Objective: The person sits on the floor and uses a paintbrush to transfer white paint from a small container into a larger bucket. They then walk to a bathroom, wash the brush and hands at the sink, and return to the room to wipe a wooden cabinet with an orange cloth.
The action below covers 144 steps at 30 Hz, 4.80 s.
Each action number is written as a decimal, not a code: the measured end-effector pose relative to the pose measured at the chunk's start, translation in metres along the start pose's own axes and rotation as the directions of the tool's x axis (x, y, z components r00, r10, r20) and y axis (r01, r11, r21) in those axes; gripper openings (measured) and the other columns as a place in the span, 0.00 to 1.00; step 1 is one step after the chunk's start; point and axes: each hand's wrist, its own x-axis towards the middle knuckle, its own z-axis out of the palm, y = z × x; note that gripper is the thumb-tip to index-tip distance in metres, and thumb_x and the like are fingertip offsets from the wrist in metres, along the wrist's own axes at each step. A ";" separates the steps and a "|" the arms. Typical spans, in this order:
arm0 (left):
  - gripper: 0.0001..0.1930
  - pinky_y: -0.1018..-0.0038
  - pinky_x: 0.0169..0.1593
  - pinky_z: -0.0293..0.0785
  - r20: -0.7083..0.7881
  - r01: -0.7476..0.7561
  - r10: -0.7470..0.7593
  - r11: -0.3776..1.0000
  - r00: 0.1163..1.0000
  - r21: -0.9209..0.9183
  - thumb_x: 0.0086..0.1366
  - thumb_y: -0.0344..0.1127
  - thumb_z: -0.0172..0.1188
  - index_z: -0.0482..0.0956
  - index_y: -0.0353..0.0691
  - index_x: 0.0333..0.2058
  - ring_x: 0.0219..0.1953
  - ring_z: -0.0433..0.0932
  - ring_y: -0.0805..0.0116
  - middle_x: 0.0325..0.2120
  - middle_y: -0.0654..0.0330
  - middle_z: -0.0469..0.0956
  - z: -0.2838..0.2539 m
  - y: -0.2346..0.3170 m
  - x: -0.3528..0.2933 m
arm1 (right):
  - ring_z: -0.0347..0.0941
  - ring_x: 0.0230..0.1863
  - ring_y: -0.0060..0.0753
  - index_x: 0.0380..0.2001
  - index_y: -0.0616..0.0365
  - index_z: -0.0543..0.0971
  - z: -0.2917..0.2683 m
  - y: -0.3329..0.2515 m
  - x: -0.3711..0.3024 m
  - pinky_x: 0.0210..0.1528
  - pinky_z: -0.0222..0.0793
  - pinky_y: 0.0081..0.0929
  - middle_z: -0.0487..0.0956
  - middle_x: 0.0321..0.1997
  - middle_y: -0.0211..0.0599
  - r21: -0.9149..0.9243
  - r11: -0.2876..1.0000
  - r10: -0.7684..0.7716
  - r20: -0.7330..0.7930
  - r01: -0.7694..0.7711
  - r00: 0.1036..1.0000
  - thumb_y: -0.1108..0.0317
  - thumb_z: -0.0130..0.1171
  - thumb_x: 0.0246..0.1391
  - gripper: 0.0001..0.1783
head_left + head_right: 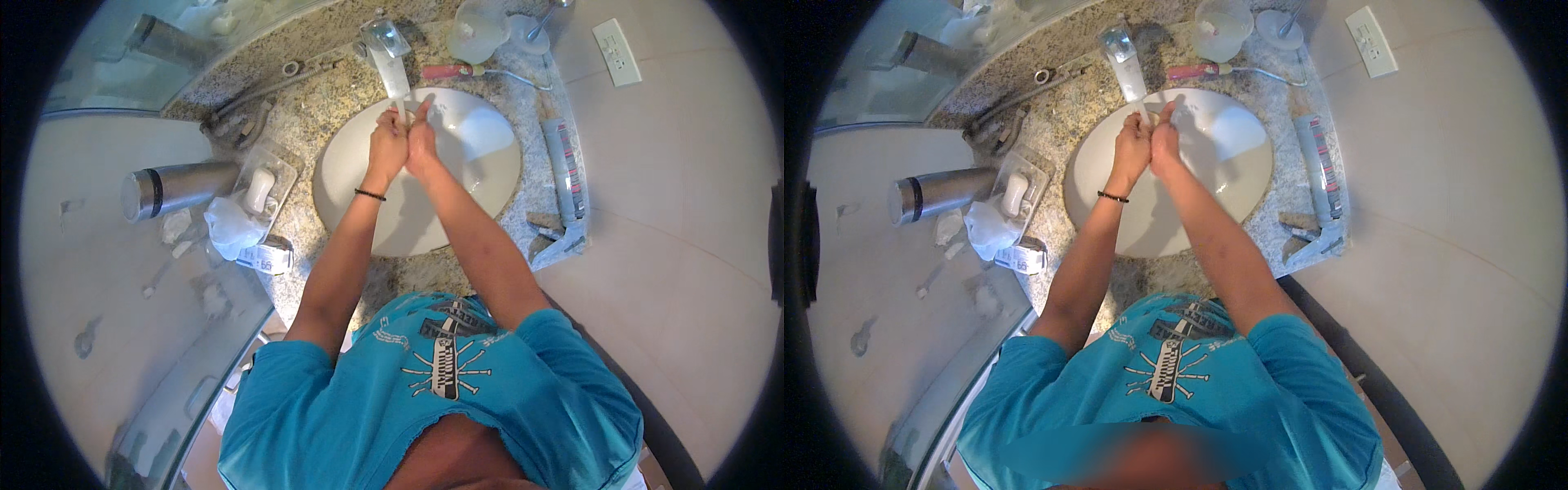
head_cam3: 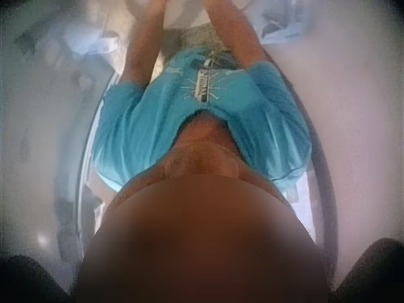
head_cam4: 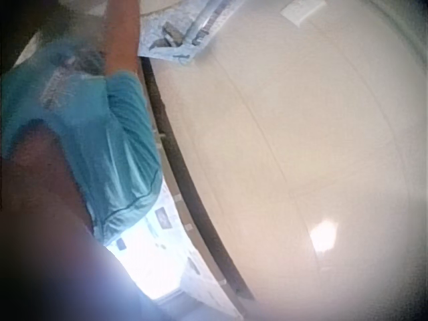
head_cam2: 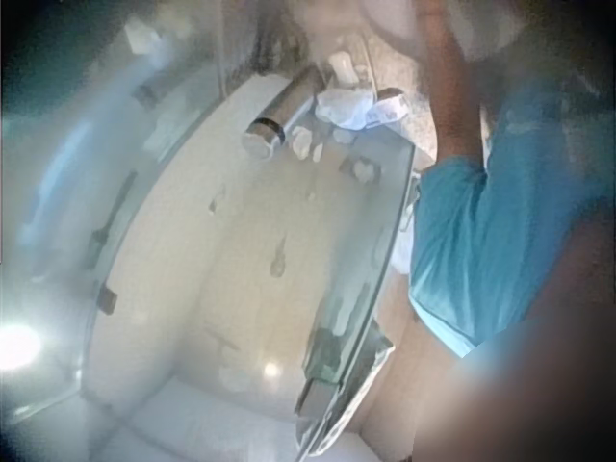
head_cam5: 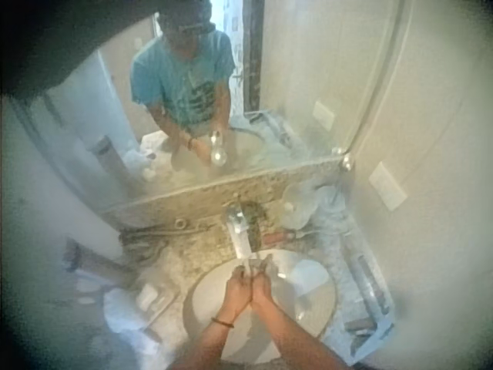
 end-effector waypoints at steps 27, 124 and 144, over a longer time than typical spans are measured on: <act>0.16 0.79 0.22 0.61 0.370 0.602 -0.475 0.655 0.798 -0.457 0.80 0.46 0.54 0.76 0.36 0.45 0.21 0.67 0.79 0.27 0.64 0.73 -0.050 -0.036 -0.035 | 0.52 0.15 0.20 0.26 0.45 0.69 -0.019 -0.013 -0.033 0.18 0.51 0.24 0.61 0.18 0.20 0.084 0.971 0.176 0.380 -0.223 0.908 0.57 0.65 0.68 0.18; 0.11 0.49 0.45 0.81 0.297 -0.188 0.038 0.849 0.954 0.494 0.68 0.32 0.58 0.79 0.31 0.43 0.41 0.84 0.37 0.37 0.39 0.84 -0.031 0.006 -0.026 | 0.82 0.33 0.41 0.44 0.52 0.87 -0.013 0.003 -0.011 0.36 0.77 0.38 0.85 0.38 0.42 -0.678 0.608 -0.261 0.320 0.413 0.911 0.54 0.58 0.67 0.16; 0.23 0.55 0.51 0.80 0.226 -0.123 0.053 0.943 0.973 0.310 0.66 0.31 0.65 0.77 0.40 0.60 0.47 0.84 0.44 0.45 0.44 0.84 -0.016 -0.033 -0.042 | 0.86 0.50 0.39 0.56 0.61 0.82 -0.076 -0.045 -0.017 0.53 0.82 0.33 0.87 0.50 0.45 -0.367 0.900 -0.218 0.090 0.235 0.972 0.62 0.67 0.66 0.21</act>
